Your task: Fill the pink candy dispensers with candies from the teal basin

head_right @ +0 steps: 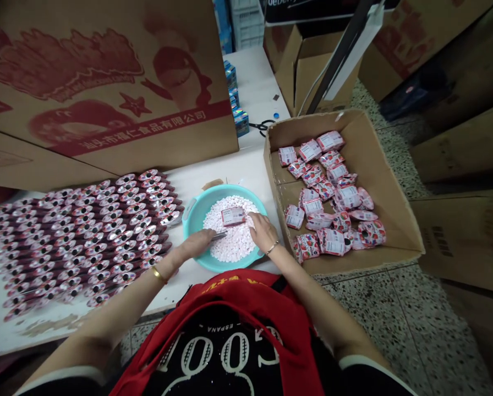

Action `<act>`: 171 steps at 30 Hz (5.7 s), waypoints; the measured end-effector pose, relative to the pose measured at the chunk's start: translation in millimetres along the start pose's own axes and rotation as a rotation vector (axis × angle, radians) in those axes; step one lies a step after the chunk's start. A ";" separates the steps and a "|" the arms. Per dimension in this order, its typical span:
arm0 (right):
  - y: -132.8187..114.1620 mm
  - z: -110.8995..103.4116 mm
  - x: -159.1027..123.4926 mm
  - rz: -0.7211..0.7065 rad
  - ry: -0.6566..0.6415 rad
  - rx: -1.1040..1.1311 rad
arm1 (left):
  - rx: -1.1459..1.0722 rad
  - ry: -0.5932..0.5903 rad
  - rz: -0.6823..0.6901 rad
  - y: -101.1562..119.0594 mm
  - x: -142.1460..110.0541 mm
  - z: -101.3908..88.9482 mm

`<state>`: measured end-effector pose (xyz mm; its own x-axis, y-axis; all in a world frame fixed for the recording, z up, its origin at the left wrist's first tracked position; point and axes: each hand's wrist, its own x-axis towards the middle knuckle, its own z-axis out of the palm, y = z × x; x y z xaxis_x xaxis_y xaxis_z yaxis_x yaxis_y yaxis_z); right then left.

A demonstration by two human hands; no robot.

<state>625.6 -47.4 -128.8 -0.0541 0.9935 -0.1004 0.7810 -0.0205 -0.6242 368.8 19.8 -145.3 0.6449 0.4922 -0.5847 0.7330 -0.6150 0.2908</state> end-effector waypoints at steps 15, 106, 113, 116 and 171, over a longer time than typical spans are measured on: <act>-51.9 58.6 103.5 0.251 -0.409 -0.182 | -0.126 0.061 -0.103 25.9 17.3 43.3; -10.4 -47.5 -29.7 0.328 0.389 0.800 | -0.174 0.365 0.000 17.7 57.2 17.9; -3.1 -26.5 -34.8 0.426 0.425 0.807 | -0.478 0.242 0.215 39.2 35.9 50.0; 0.0 -23.5 -31.1 0.362 0.412 0.792 | -0.668 0.269 0.222 36.0 19.9 43.2; -11.7 7.1 -10.0 -0.091 0.233 0.448 | -0.331 0.331 0.204 26.4 -53.8 -88.2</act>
<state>612.7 -57.8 -126.0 0.0704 0.9910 0.1136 0.4331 0.0722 -0.8984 372.5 31.5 -39.4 0.7769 0.5839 -0.2355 0.5796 -0.5171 0.6298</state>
